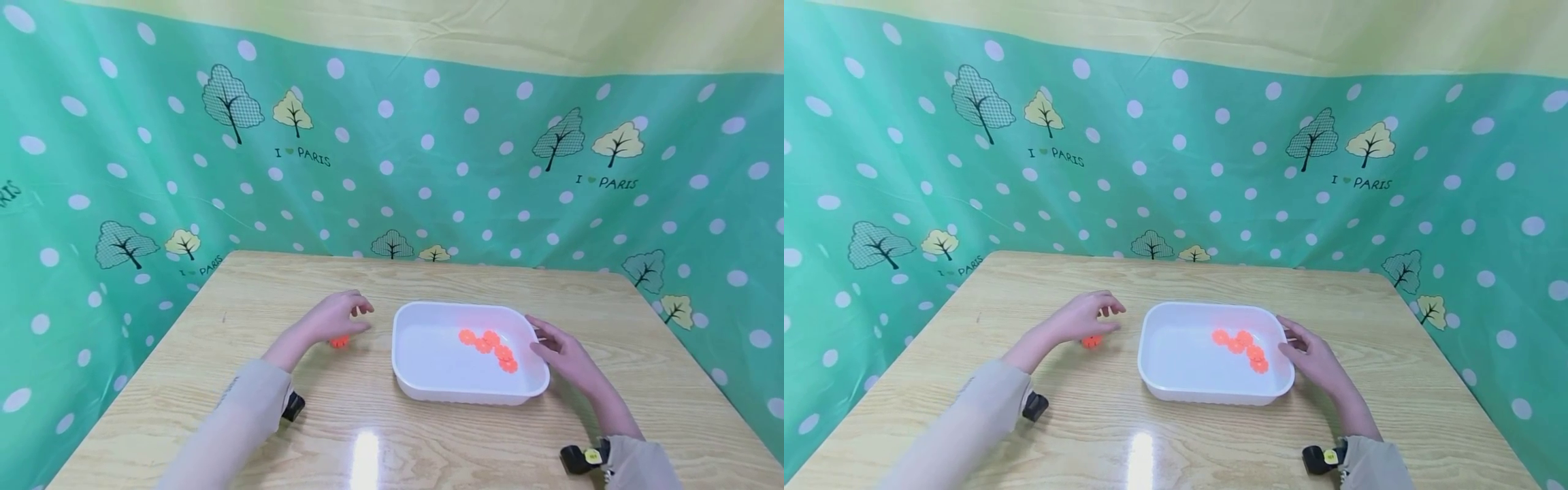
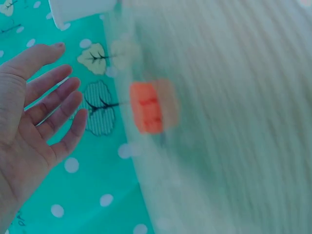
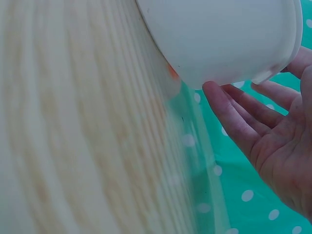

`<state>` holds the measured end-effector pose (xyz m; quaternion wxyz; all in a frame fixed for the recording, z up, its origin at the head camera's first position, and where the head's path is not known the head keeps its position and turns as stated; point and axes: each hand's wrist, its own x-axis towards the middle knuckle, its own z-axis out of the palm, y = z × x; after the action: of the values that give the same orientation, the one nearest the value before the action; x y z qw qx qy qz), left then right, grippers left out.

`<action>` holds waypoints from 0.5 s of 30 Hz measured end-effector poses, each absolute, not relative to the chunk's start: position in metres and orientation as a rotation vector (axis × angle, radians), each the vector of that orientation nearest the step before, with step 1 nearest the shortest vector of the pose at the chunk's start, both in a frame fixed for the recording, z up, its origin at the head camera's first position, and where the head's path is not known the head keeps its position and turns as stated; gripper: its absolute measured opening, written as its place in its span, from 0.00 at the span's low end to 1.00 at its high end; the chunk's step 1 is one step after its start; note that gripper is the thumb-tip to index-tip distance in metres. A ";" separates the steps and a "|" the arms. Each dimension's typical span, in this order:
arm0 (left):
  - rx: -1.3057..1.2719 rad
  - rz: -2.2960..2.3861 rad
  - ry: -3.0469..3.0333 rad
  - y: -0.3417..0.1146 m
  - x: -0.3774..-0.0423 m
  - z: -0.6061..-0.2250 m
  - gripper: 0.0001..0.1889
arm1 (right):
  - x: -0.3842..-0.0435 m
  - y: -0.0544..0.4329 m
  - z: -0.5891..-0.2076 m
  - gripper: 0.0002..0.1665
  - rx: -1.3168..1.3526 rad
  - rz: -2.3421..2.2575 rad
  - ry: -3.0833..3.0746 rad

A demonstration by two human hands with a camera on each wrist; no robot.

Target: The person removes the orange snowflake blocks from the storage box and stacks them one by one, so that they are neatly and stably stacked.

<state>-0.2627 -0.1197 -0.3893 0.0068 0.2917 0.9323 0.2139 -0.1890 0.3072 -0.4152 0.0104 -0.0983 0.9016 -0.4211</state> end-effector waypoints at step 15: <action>1.066 0.703 2.880 -0.075 -0.265 -0.371 0.16 | -0.192 0.311 -0.421 0.34 -0.315 -1.296 2.828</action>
<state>-0.2651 -0.0755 -0.3713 -0.0043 0.3383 0.9142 0.2231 -0.1922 0.3108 -0.4213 0.0076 -0.1008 0.9044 -0.4146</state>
